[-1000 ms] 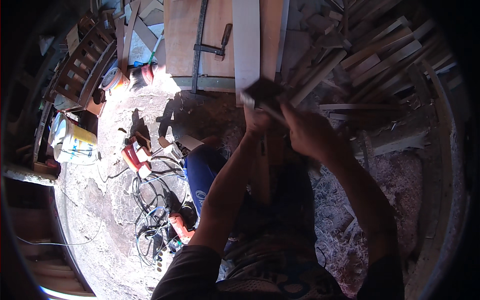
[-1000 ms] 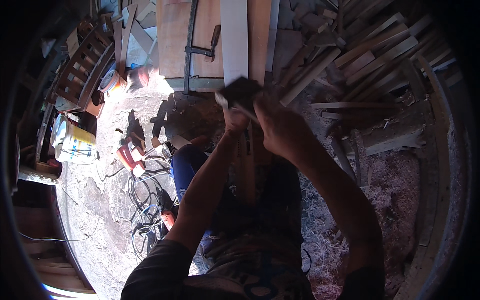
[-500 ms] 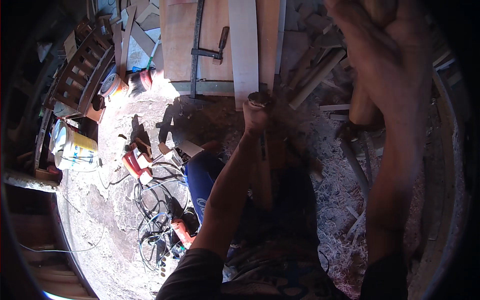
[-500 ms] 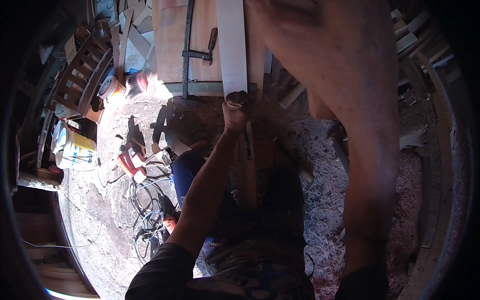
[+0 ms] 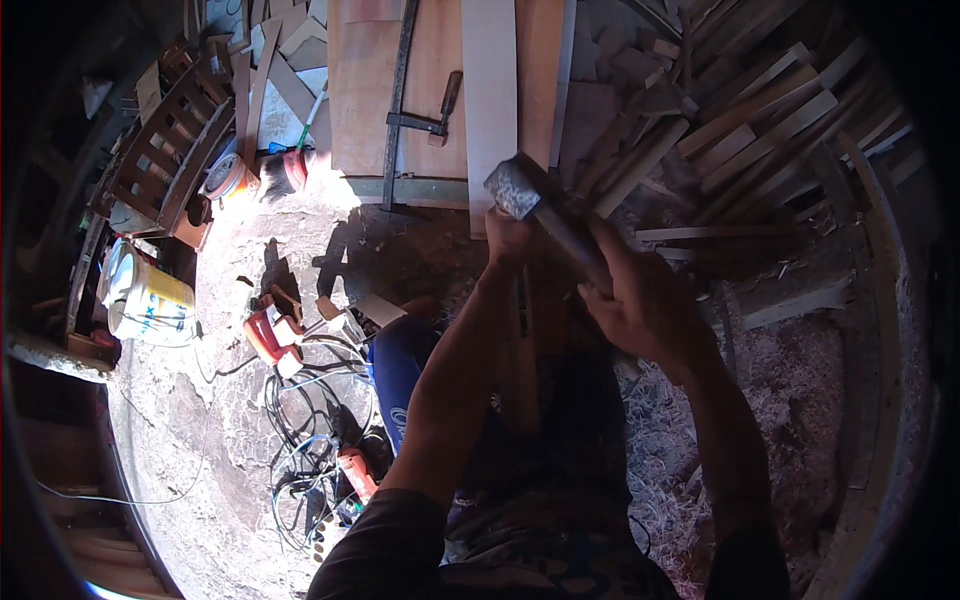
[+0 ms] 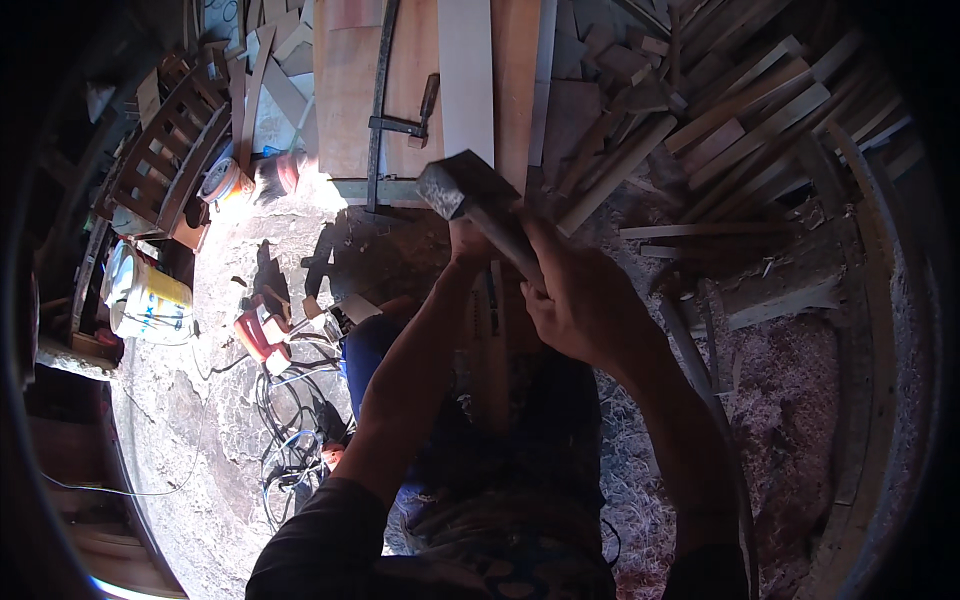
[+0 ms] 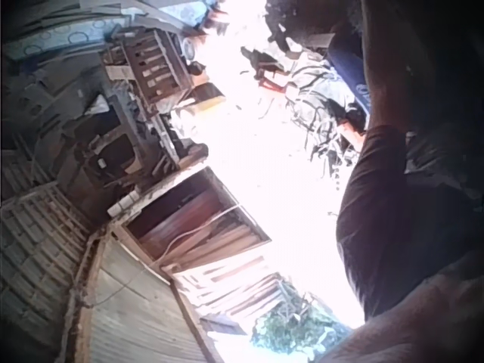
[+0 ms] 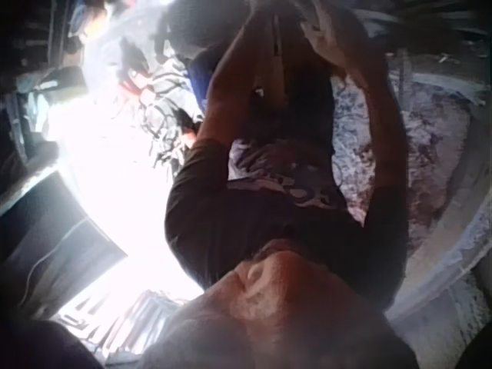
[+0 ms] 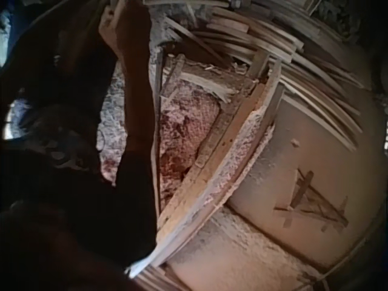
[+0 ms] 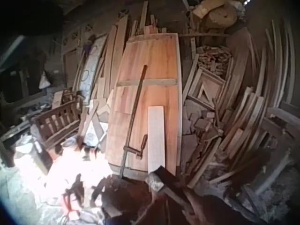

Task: The person uses a chisel and a hammer to carve or shape a piece of wood held between their legs. They repeatedly strike the chisel with the hammer to remove small shavings from the wood surface.

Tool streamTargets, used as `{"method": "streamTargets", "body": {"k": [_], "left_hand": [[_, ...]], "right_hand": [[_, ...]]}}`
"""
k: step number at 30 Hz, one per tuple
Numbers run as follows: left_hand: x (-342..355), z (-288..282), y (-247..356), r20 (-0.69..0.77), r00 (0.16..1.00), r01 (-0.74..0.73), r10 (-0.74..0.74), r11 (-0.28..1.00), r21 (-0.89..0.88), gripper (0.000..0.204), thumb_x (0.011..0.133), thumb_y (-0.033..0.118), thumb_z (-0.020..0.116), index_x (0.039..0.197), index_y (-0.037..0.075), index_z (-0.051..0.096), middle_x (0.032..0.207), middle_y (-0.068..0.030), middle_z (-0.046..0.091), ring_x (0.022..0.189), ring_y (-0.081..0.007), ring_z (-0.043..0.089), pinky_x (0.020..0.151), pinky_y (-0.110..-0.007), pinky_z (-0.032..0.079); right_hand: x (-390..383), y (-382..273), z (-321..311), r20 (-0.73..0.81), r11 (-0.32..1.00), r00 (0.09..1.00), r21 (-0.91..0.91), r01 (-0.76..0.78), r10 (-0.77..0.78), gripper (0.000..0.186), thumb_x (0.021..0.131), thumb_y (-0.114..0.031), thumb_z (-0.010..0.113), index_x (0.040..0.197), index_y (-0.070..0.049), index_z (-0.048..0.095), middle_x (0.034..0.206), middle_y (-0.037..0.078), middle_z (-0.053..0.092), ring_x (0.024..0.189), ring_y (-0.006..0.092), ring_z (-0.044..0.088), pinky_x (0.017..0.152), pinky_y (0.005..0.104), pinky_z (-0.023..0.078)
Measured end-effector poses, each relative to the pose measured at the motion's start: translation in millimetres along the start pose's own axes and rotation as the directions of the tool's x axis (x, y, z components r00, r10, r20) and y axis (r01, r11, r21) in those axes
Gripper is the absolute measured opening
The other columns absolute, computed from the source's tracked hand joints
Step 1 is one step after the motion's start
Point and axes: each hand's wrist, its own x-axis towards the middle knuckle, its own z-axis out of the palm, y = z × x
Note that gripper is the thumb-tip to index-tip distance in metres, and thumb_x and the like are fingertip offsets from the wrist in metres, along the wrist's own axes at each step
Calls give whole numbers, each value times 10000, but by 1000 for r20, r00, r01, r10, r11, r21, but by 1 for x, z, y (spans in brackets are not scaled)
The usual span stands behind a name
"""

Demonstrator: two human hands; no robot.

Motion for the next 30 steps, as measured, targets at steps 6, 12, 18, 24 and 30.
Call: {"method": "streamTargets", "body": {"k": [6,12,18,24,30], "left_hand": [[-15,16,47,-64,998,17,-12,997,80,121,844,144,731,837,24,717,761,-33,720,723,-89,662,642,-289,521],[-33,18,61,-12,999,29,-31,982,-188,164,804,119,718,946,37,705,898,-51,714,799,-135,661,727,-298,522],[-41,17,60,34,970,-242,241,970,22,220,799,158,748,973,36,691,966,-62,716,863,-133,657,753,-314,527],[0,7,12,-100,979,177,-176,984,7,178,840,163,729,844,-13,697,807,-61,728,755,-104,666,667,-295,523],[-19,9,42,-38,999,2,1,996,85,86,821,89,688,867,17,698,824,-35,712,768,-111,647,692,-288,513]], "right_hand": [[53,-56,-106,-530,987,844,-159,-5,-81,465,869,-90,691,1299,-75,514,832,92,674,691,241,678,622,361,538],[11,46,36,117,917,989,-378,131,-93,521,763,6,655,1236,-6,438,947,287,658,885,423,682,751,510,554],[-30,32,36,136,987,980,-93,-132,144,541,804,-21,637,1308,-40,438,996,273,656,924,444,664,783,527,543],[23,-23,-35,-264,971,937,7,238,-228,674,876,-96,680,1465,-96,353,1124,232,644,885,387,703,793,484,576],[64,-29,-44,-626,941,739,24,337,-248,630,899,-74,646,1462,-103,363,919,158,606,741,291,592,665,447,511]]}}
